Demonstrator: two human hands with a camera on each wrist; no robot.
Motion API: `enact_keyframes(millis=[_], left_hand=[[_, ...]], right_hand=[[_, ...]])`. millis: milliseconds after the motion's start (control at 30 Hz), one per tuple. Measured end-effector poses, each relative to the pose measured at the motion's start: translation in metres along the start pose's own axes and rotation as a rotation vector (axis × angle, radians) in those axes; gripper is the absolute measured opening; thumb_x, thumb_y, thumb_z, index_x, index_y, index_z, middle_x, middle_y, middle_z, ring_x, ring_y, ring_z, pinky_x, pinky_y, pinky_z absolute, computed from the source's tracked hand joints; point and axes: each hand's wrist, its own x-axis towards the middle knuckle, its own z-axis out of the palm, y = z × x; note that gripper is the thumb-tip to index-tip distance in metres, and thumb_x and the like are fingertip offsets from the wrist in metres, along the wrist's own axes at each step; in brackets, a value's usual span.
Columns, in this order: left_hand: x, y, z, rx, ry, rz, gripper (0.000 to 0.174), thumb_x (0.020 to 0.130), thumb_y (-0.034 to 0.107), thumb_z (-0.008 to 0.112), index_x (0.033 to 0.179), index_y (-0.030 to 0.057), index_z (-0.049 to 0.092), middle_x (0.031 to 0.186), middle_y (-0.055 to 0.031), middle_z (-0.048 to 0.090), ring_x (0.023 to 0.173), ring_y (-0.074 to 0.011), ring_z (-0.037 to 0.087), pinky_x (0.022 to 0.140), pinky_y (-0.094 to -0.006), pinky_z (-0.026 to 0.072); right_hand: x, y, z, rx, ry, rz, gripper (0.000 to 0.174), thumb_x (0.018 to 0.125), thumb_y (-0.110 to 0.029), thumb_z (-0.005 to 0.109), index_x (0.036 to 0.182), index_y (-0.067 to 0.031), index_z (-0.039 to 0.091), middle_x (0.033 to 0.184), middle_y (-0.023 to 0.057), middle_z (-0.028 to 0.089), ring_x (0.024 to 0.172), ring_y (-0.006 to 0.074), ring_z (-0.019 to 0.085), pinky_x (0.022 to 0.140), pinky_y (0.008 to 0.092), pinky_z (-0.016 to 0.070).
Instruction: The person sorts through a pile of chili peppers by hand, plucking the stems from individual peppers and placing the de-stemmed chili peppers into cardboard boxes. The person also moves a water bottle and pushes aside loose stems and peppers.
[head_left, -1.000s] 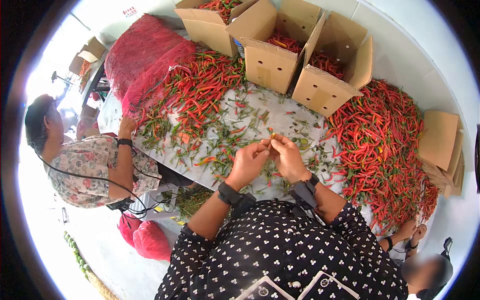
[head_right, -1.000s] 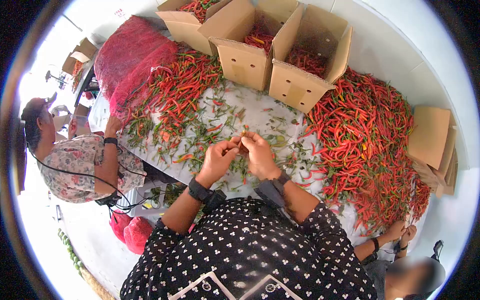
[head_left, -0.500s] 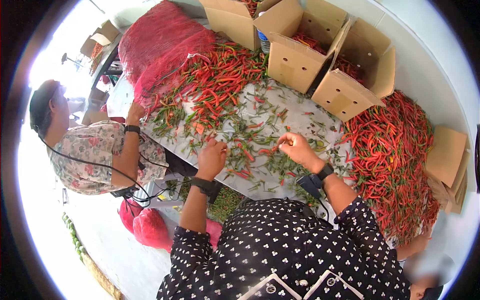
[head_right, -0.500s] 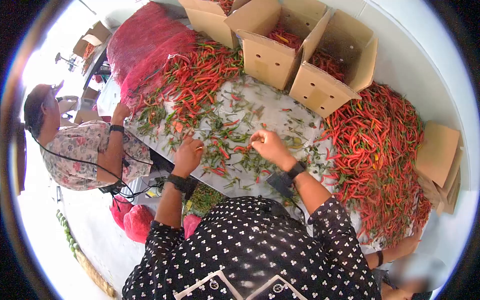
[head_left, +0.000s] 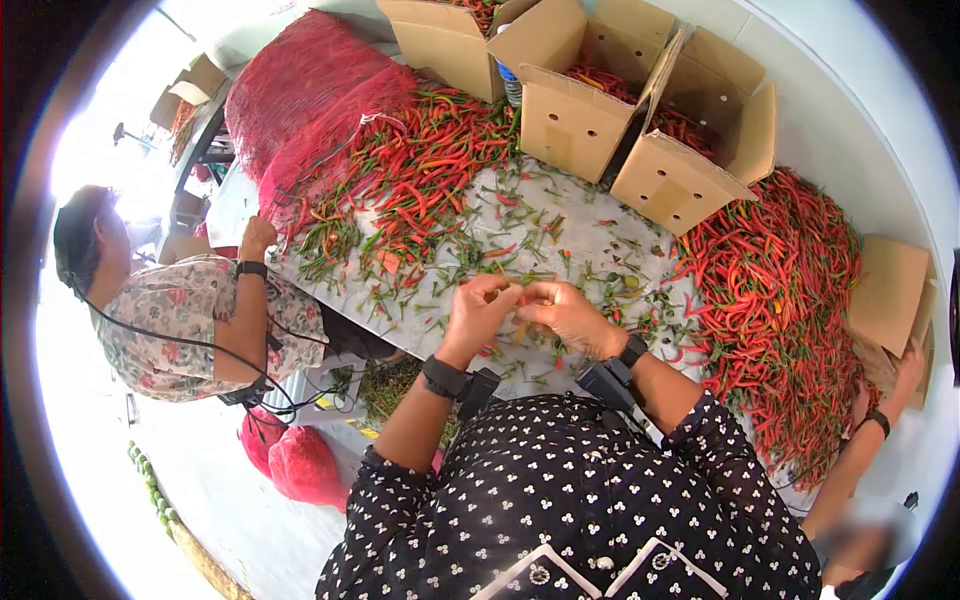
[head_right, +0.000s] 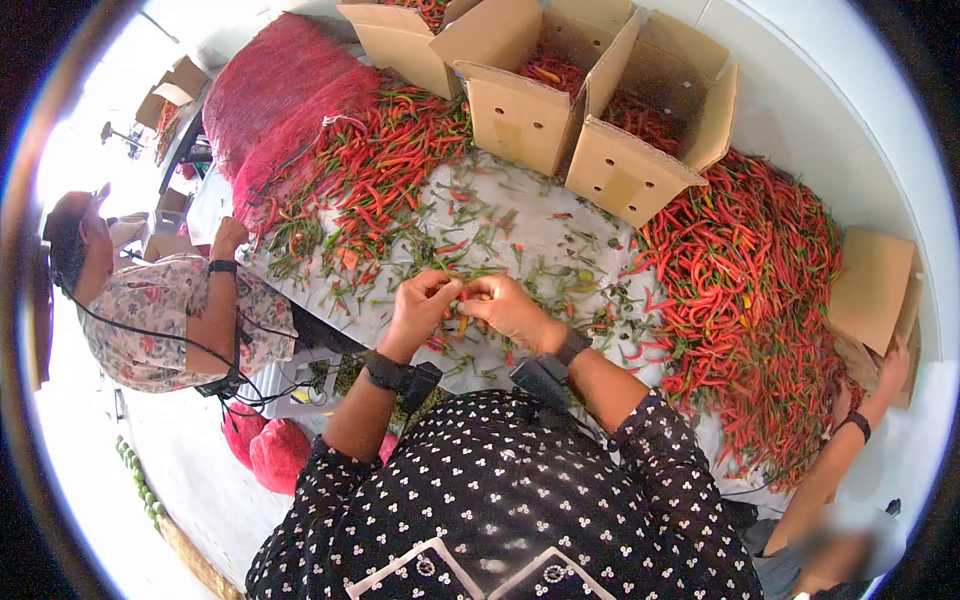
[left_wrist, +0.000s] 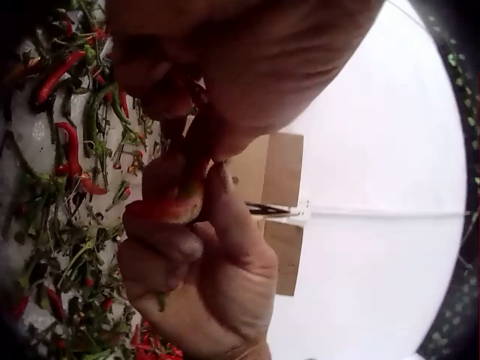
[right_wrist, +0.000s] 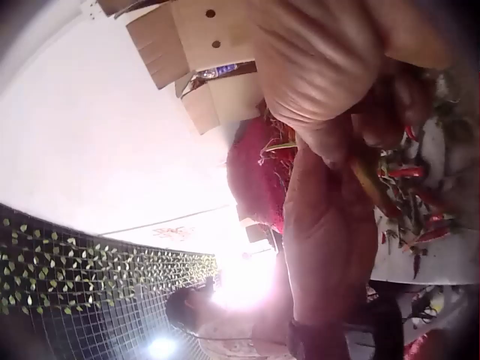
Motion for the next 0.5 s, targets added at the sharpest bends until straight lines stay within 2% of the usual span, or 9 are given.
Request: enact_keyframes(millis=[33, 67, 200, 267, 400, 467, 500], left_hand=[[0.000, 0.004, 0.004, 0.071, 0.032, 0.108, 0.018, 0.083, 0.018, 0.057, 0.084, 0.0002, 0.061, 0.058, 0.0045, 0.051, 0.051, -0.0030, 0.045, 0.044, -0.0199, 0.0345], [-0.001, 0.008, 0.007, 0.006, 0.033, 0.082, 0.021, 0.082, 0.020, 0.058, 0.081, -0.0012, 0.060, 0.059, 0.0036, 0.053, 0.051, -0.0034, 0.045, 0.044, -0.0203, 0.0356], [0.000, 0.008, 0.002, 0.237, -0.010, 0.137, 0.021, 0.084, 0.021, 0.055, 0.077, 0.0018, 0.057, 0.058, 0.0026, 0.052, 0.048, -0.0034, 0.042, 0.042, -0.0203, 0.0331], [0.000, 0.005, 0.002, -0.475, -0.195, -0.319, 0.023, 0.088, 0.022, 0.050, 0.071, 0.0061, 0.053, 0.055, 0.0040, 0.046, 0.044, -0.0034, 0.036, 0.040, -0.0207, 0.0282], [-0.001, -0.004, -0.008, -0.564, -0.220, -0.311, 0.026, 0.090, 0.023, 0.047, 0.068, 0.0092, 0.049, 0.053, 0.0055, 0.039, 0.042, -0.0032, 0.031, 0.039, -0.0210, 0.0243], [0.005, -0.018, -0.032, -0.852, 0.034, -0.321, 0.026, 0.088, 0.023, 0.050, 0.066, 0.0089, 0.049, 0.053, 0.0060, 0.041, 0.042, -0.0046, 0.031, 0.039, -0.0234, 0.0236], [0.005, -0.021, -0.044, -0.852, 0.035, -0.320, 0.026, 0.088, 0.023, 0.050, 0.066, 0.0089, 0.049, 0.053, 0.0060, 0.041, 0.042, -0.0046, 0.031, 0.039, -0.0234, 0.0236]], right_hand=[[-0.002, 0.004, -0.003, 0.089, 0.001, 0.045, 0.021, 0.082, -0.012, 0.058, 0.098, 0.0013, 0.058, 0.081, 0.0018, 0.061, 0.064, 0.0037, 0.049, 0.056, 0.0189, 0.0396], [-0.004, 0.007, -0.006, 0.178, 0.001, 0.090, 0.020, 0.082, -0.011, 0.058, 0.099, 0.0005, 0.058, 0.082, 0.0024, 0.061, 0.064, 0.0036, 0.049, 0.055, 0.0184, 0.0396], [-0.019, -0.007, -0.014, 0.087, -0.097, 0.123, 0.019, 0.083, -0.011, 0.058, 0.099, 0.0000, 0.058, 0.082, 0.0030, 0.062, 0.061, 0.0040, 0.048, 0.054, 0.0183, 0.0387], [-0.023, -0.006, -0.013, 0.030, -0.108, 0.030, 0.019, 0.084, -0.010, 0.056, 0.100, -0.0002, 0.058, 0.076, 0.0029, 0.062, 0.047, 0.0023, 0.038, 0.042, 0.0177, 0.0283], [-0.027, -0.007, -0.016, 0.123, -0.173, 0.032, 0.020, 0.084, -0.011, 0.056, 0.100, -0.0007, 0.059, 0.077, 0.0046, 0.063, 0.048, 0.0029, 0.039, 0.043, 0.0184, 0.0293], [-0.028, 0.005, -0.029, 0.178, -0.232, 0.038, 0.021, 0.087, -0.012, 0.052, 0.104, -0.0013, 0.055, 0.081, 0.0070, 0.062, 0.065, 0.0042, 0.056, 0.046, 0.0169, 0.0336], [-0.029, 0.008, -0.034, 0.178, -0.233, 0.038, 0.021, 0.087, -0.012, 0.052, 0.104, -0.0013, 0.055, 0.081, 0.0070, 0.062, 0.065, 0.0042, 0.056, 0.046, 0.0169, 0.0336]])
